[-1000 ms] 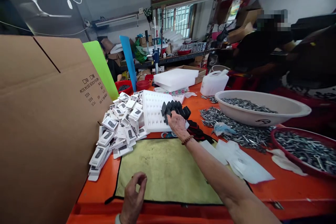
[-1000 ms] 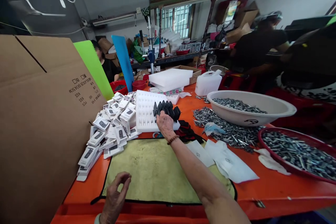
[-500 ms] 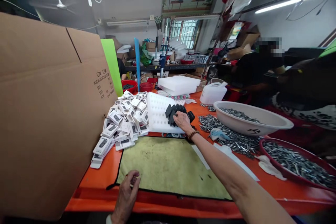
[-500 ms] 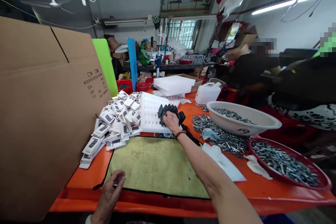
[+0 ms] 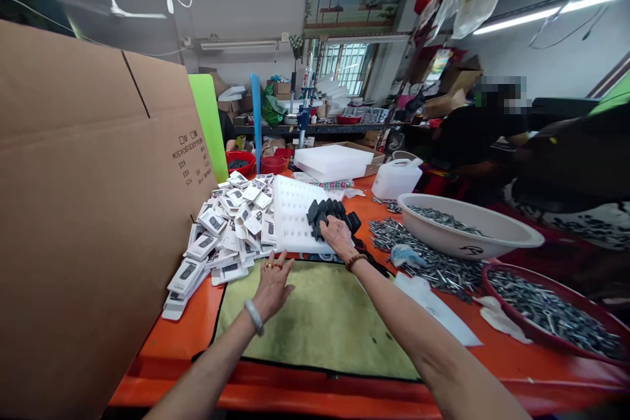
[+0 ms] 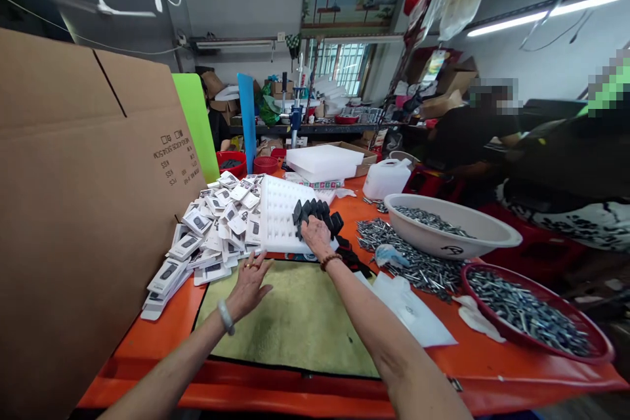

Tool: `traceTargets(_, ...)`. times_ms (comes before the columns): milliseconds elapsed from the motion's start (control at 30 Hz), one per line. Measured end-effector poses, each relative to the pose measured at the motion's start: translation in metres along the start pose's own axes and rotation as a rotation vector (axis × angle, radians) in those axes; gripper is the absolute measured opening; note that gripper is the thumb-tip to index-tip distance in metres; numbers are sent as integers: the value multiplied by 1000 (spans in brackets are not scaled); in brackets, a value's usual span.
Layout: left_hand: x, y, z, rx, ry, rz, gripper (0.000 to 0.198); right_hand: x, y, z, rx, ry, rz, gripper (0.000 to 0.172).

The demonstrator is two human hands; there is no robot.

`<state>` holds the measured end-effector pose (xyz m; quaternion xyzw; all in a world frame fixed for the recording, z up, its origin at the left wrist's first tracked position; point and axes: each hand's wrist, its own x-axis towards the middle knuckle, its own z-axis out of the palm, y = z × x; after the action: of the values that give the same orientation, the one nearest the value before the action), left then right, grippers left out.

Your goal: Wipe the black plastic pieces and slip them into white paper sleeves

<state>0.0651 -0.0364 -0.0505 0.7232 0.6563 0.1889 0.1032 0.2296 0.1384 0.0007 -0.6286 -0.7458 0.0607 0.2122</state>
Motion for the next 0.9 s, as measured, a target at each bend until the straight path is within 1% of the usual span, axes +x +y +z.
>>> traceTargets(100,52,-3,13,131,-100,47,72,2,4,1,-3,12,-7,24)
traceTargets(200,82,-5,27,178,-152,56,78,0,5,3,-1,18,-23,21)
traceTargets(267,93,-5,35,188,-161,44,79,-3,2,0,1,17,-35,21)
traceTargets(333,99,-4,40,184,-171,13,77,-7,-4,-11,8,38,-53,23)
traceTargets(433,104,-4,40,167,-196,-24,76,-13,-10,-43,59,157,-98,25)
traceTargets(500,103,-3,33,121,-194,-24,69,-19,-4,-68,158,202,-128,23)
traceTargets(533,101,-1,28,71,-164,-33,62,-24,2,-79,237,168,-137,23)
traceTargets(567,98,2,23,-8,-112,-50,52,-30,10,-87,335,85,-135,24)
traceTargets(633,84,9,12,-271,32,-110,35,-50,28,-93,564,-194,-84,26)
traceTargets(667,74,14,8,-460,82,-146,35,-63,37,-92,676,-350,-45,26)
traceTargets(700,61,19,5,-670,92,-180,41,-77,44,-87,775,-489,-7,27)
traceTargets(733,48,23,4,-877,37,-240,49,-93,49,-79,857,-598,22,28)
traceTargets(767,33,28,4,-1072,-90,-296,57,-108,52,-70,923,-673,36,30)
traceTargets(800,18,32,5,-1237,-252,-317,62,-122,53,-60,971,-720,37,32)
traceTargets(867,-9,39,12,-1452,-591,-329,60,-143,53,-40,1015,-785,24,34)
traceTargets(900,-20,42,16,-1521,-711,-358,57,-148,53,-32,1004,-808,15,35)
